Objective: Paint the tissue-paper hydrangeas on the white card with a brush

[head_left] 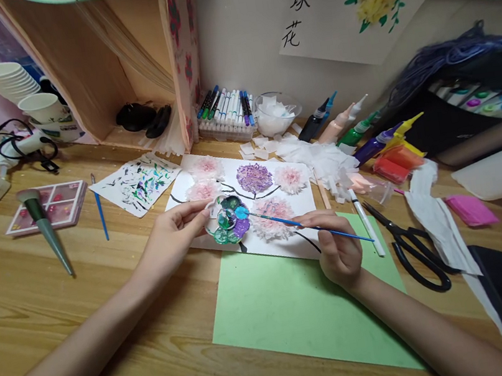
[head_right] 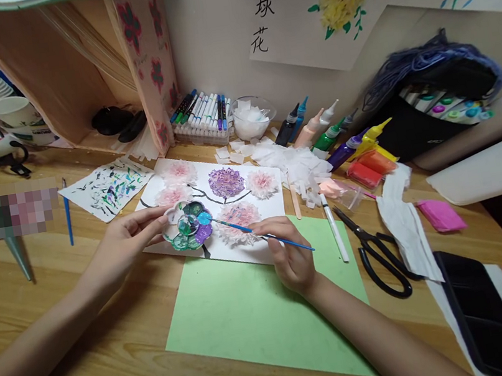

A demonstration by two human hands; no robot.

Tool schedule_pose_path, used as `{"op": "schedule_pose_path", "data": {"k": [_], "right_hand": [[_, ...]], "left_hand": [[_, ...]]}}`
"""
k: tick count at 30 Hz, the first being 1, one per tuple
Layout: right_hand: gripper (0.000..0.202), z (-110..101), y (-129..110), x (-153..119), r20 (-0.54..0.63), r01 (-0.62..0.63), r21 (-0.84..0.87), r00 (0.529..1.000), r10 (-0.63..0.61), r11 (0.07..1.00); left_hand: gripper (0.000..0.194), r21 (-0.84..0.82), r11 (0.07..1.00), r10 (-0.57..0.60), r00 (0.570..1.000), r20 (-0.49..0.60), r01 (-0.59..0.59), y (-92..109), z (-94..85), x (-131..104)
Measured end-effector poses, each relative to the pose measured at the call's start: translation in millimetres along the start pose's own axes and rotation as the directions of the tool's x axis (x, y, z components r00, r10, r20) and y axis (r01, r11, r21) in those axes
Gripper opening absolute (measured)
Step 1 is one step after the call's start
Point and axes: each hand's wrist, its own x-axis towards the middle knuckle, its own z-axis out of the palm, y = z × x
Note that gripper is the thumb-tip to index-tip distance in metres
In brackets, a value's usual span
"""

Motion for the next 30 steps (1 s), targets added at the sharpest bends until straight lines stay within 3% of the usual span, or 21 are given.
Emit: {"op": "schedule_pose_path", "data": {"k": [5,8,11,13,18,30], "right_hand": [[0.025,1,1,0,-0.026,0.008,-0.008,1.0,-0.008,1.0],[0.02,1,4,2,-0.154,-0.012,0.016,0.988,0.014,1.0],[0.017,-1,8,8,-0.322,-0.122,0.07,0.937,0.138,0.99],[0.016,-2,11,12,-0.366,-0.208,0.124,0.899,0.239,0.97],[0.016,-5,12,17,-0.333,-0.319,0.212,0.865,0.375,0.924],[0.016,-4,15,13,-0.285,-0.339,0.206,0.876,0.388,0.918]], "left_hand": [[0.032,0.005,1.0,0.0,1.0,-0.002,0.0,1,0.9,0],[0.033,0.009,1.0,-0.009,1.0,-0.014,0.009,2,1.1,0],[0.033,0.018,1.0,-0.006,1.0,-0.015,0.006,2,0.7,0],[0.033,0.024,1.0,-0.002,1.0,-0.013,0.003,2,0.1,0],[0.033,0.024,1.0,0.007,1.0,-0.019,-0.006,1,-0.9,0],[0.036,0.044,0.999,0.011,1.0,0.0,-0.011,2,-1.7,-1]]}}
